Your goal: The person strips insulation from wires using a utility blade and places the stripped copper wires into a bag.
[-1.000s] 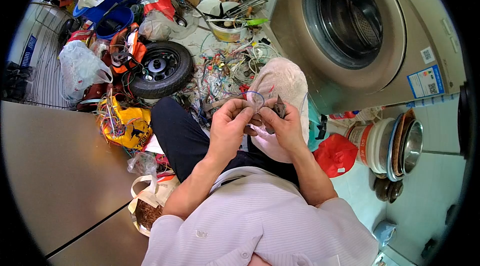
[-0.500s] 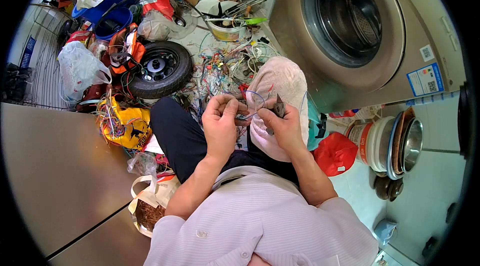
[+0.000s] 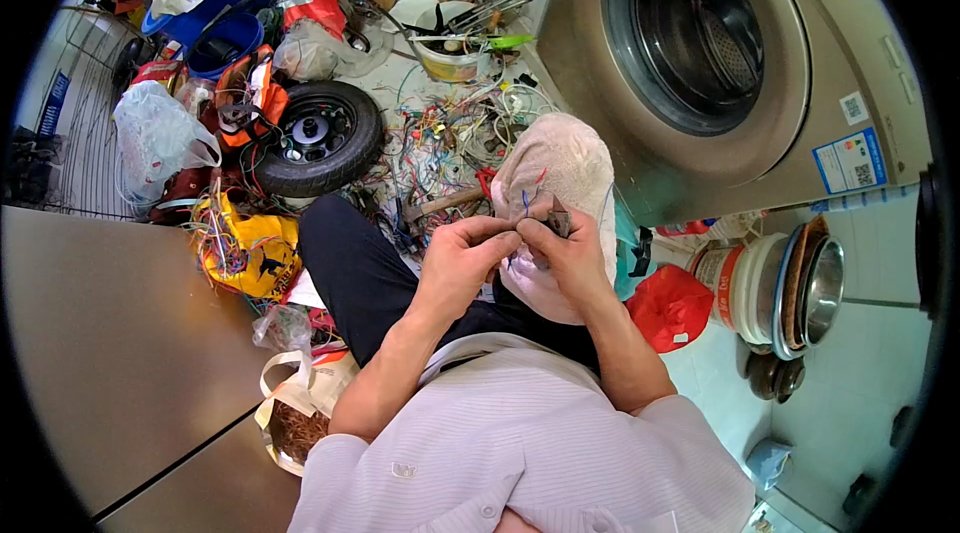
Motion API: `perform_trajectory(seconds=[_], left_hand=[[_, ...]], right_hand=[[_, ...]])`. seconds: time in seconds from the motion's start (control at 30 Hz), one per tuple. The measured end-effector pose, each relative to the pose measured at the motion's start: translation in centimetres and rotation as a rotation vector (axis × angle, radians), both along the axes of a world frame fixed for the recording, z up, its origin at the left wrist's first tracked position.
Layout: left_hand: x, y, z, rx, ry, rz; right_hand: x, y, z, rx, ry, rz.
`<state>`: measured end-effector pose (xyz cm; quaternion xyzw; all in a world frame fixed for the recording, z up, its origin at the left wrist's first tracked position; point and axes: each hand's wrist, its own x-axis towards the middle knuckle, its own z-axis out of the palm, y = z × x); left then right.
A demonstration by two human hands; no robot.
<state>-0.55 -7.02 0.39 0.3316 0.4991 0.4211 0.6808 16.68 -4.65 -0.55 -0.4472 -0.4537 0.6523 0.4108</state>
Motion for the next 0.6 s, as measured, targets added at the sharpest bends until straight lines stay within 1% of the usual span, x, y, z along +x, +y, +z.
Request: perform_trajectory(seconds=[0.07,0.13,0.2,0.37,0.4,0.47,0.53,0.6], left_hand=[[0.5,0.1,-0.6,0.118,0.05,0.049],[0.6,0.2,-0.5,0.137,0.083,0.048],[0.7,0.2,-0.4,0.155,0.118,0.051],[0.8,-0.1,-0.5,0.051,-0.004,0.104],[0.9,0.0,-0.5,0.051,-0.004,0.104],[1.0,0.0,-0.5,0.076,-0.091,0.174],[1.0,0.1,-0.2,0.076,-0.097,0.19],[1.0,0.4,0.0,0.077,-0.103,0.204]], right_hand=[[0.2,0.0,0.0,-0.007,0.013,-0.007],[0.2,-0.1,0.3,-0.011,0.029,-0.017],[-0.1,-0.2,1.0,0.006,-0.044,-0.073],[0.2,-0.1,0.7,0.023,-0.079,-0.046],[0.2,-0.1,0.6,0.02,-0.076,-0.046],[0.3,-0.2,0.7,0.01,-0.09,-0.047],[0.3,-0.3,0.7,0.0,-0.104,-0.049],[0.4,-0.2,0.8,-0.083,-0.016,-0.052]])
